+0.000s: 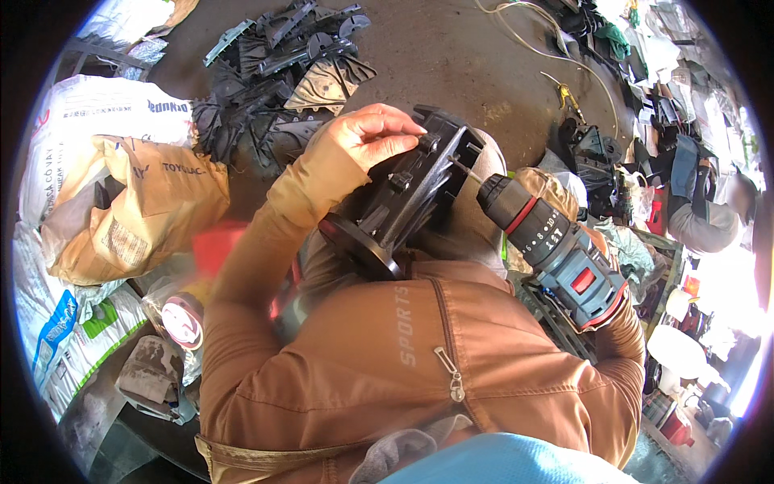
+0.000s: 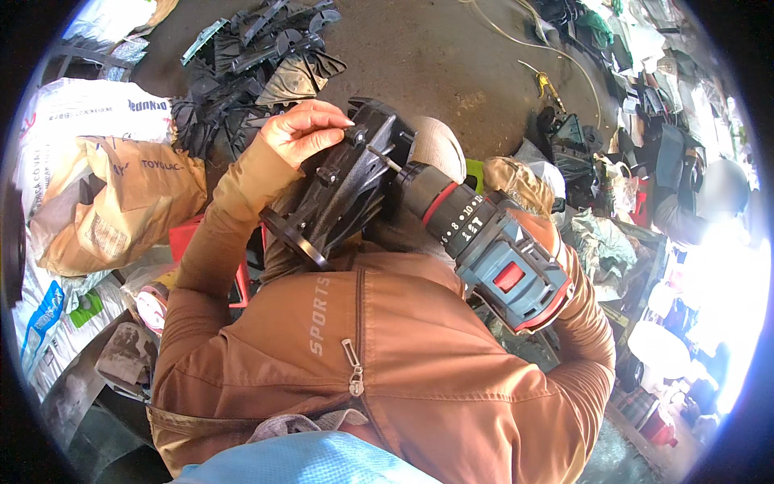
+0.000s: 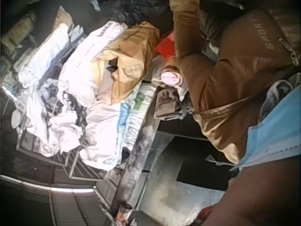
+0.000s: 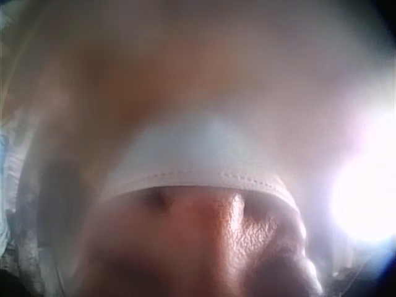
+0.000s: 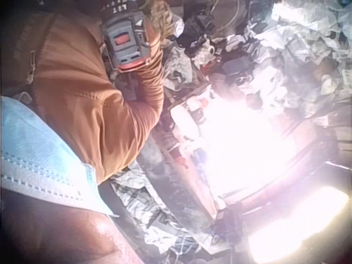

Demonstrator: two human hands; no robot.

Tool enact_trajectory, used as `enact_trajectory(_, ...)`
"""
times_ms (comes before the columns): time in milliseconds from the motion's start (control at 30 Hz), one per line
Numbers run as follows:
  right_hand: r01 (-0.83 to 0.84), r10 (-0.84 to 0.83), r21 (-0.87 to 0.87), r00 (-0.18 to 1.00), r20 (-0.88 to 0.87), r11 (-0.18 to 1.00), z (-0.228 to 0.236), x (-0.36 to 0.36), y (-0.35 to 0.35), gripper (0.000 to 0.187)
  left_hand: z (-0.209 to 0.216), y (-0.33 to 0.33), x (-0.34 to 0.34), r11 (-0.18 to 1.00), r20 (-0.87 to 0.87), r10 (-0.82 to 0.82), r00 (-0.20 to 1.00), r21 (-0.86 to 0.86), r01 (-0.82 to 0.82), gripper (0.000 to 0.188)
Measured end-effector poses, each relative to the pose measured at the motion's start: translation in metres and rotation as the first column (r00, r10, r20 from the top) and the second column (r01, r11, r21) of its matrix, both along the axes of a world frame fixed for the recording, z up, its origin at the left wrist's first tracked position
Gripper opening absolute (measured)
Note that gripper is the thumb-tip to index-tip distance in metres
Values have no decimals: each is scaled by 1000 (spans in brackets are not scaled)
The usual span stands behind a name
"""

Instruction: The person sits on the floor and assembles a metal part by inserting screws and using a power drill to tighten them. The person then picks up another metal part and places it on the floor.

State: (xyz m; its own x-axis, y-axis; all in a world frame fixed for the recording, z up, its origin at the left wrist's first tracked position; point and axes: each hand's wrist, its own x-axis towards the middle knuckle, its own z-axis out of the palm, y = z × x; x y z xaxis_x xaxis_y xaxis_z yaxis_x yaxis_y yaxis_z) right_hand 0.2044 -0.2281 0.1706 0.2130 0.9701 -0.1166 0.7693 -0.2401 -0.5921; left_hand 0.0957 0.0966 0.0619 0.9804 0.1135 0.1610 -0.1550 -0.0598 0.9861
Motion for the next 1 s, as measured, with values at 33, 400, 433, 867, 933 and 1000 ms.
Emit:
enact_trajectory(33,-5,5,6,1000,-3,1000,-1,1,2,37,-3,0,3,1000,19,1,1000,0,-1,13)
enact_trajectory(400,16,-16,13,999,-49,1000,-5,12,9,35,-17,-10,7,929,-69,-20,997,-369,-7,10)
enact_trajectory(433,18,-17,15,999,-42,1000,-5,12,9,35,-17,-10,7,926,-73,-20,997,-378,-9,10)
enact_trajectory(867,91,-90,10,990,-112,996,-16,13,7,36,-16,-11,2,925,-79,-1,997,-378,-29,11)
enact_trajectory(933,69,-65,31,993,-97,997,-17,14,7,35,-16,-12,2,934,-70,8,998,-356,-32,11)
enact_trajectory(1000,30,-25,96,998,-53,995,-19,15,5,34,-16,-11,2,940,-58,13,998,-339,-31,11)
